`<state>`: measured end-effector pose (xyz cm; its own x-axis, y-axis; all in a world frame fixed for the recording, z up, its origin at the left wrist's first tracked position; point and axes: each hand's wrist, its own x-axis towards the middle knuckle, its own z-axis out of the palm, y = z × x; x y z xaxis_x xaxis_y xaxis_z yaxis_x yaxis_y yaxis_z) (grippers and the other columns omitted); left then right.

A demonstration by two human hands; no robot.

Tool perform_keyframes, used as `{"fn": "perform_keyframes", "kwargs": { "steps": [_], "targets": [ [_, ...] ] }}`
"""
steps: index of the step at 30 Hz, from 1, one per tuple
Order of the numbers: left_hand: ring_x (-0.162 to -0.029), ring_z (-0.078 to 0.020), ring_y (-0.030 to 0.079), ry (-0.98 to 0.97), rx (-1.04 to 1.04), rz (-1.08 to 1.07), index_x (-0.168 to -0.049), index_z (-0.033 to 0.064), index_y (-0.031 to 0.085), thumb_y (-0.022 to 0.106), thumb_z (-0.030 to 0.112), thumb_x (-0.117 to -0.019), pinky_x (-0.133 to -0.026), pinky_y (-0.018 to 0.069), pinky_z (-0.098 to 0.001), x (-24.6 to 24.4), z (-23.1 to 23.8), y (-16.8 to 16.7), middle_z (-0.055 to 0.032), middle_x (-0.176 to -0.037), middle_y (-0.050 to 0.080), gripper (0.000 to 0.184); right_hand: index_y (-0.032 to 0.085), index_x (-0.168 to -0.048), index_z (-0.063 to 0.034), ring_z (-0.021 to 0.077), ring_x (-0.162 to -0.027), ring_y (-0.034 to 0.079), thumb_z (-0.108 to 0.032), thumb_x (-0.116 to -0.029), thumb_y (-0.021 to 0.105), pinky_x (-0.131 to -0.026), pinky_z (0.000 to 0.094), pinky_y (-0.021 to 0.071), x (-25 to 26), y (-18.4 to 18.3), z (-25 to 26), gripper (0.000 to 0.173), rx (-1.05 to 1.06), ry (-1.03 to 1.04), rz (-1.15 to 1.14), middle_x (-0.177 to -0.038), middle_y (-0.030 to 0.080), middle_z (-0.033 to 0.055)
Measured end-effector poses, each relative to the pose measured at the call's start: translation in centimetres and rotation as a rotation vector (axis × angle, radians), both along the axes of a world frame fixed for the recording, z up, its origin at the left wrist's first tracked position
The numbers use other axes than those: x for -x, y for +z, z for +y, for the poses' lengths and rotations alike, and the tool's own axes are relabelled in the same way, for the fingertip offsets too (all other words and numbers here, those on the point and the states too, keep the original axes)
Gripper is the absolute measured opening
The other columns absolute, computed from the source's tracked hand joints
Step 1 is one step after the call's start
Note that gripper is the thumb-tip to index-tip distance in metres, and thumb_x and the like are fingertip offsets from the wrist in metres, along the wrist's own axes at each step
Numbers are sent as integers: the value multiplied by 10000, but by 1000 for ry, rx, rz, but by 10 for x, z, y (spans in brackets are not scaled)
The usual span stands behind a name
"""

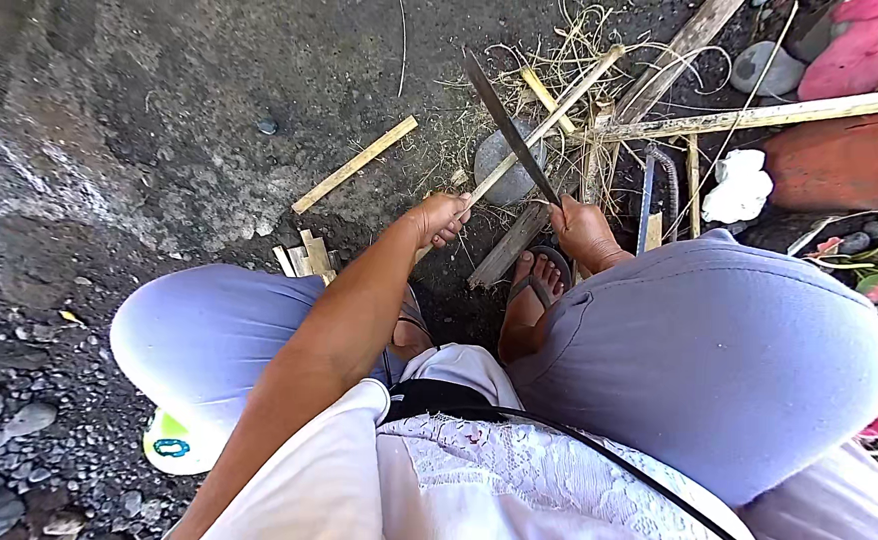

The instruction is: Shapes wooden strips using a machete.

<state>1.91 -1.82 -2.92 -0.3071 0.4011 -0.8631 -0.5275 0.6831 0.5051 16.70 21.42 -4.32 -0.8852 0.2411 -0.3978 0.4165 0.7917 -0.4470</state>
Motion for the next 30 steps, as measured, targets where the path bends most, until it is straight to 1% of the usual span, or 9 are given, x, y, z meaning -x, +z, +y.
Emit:
{"fn": "perform_keyframes", "kwargs": {
  "steps": [3,5,7,14,19,24,26,28,30],
  "targets": [
    [-535,-137,391,-229,58,348,-967,65,569,308,381,-1140,-518,355,-304,1,-2,-6,-24,-664,422,445,620,-1094,50,462,-831,690,-306,-1118,404,-734,644,519,-7,-6,1,417,52,-6,44,-840,666,259],
    [-903,-318,601,-389,74,524,-1147,-23,641,307,343,-1143,-838,485,-530,5,-3,-11,-197,-995,621,496,632,-1079,39,445,-788,679,-330,-1115,408,-711,640,510,-11,-5,1,433,87,-38,49,-806,655,243],
    [-1119,-389,627,-447,93,628,-1176,-26,641,309,345,-1140,-996,459,-609,2,-3,-16,-244,-1145,652,500,641,-1067,33,423,-760,680,-350,-1114,406,-700,627,518,-13,-2,-2,452,95,-65,76,-785,653,227],
    [-1052,-384,633,-412,114,632,-1119,-27,624,333,341,-1138,-947,474,-592,-7,1,-17,-236,-1071,645,470,630,-961,77,307,-592,630,-264,-1110,397,-573,471,527,-7,16,-7,439,19,-5,654,-698,617,189],
    [-1026,-379,631,-409,99,629,-1101,-28,623,335,339,-1138,-925,475,-583,-9,2,-15,-234,-1050,639,468,618,-1066,52,491,-885,693,-324,-1116,401,-755,665,518,0,13,-1,437,9,3,-64,-873,676,282],
    [-1072,-384,625,-433,91,582,-1148,-53,613,301,336,-1143,-973,463,-581,-6,3,-15,-249,-1104,638,499,618,-1113,44,498,-944,697,-331,-1123,387,-780,663,525,-2,7,-7,441,-34,-35,-75,-933,690,288],
    [-859,-306,607,-394,96,498,-1100,-30,608,285,338,-1146,-813,497,-496,-4,3,-10,-188,-931,603,491,611,-1110,47,491,-947,694,-349,-1125,386,-788,660,521,-3,4,-7,455,-27,-45,-63,-945,684,286],
    [-496,-134,376,-266,81,346,-954,80,516,241,405,-1144,-482,340,-286,-8,3,-5,-10,-626,379,467,609,-1115,48,485,-951,695,-343,-1122,388,-789,657,523,-3,1,-9,450,-44,-43,-30,-965,683,283],
    [-517,-142,373,-260,88,323,-973,75,528,224,414,-1144,-506,347,-300,-8,4,-2,-16,-652,386,487,618,-1117,43,478,-944,699,-346,-1119,392,-784,656,528,-4,0,-9,449,-50,-42,-1,-969,687,274]
  ]
}}
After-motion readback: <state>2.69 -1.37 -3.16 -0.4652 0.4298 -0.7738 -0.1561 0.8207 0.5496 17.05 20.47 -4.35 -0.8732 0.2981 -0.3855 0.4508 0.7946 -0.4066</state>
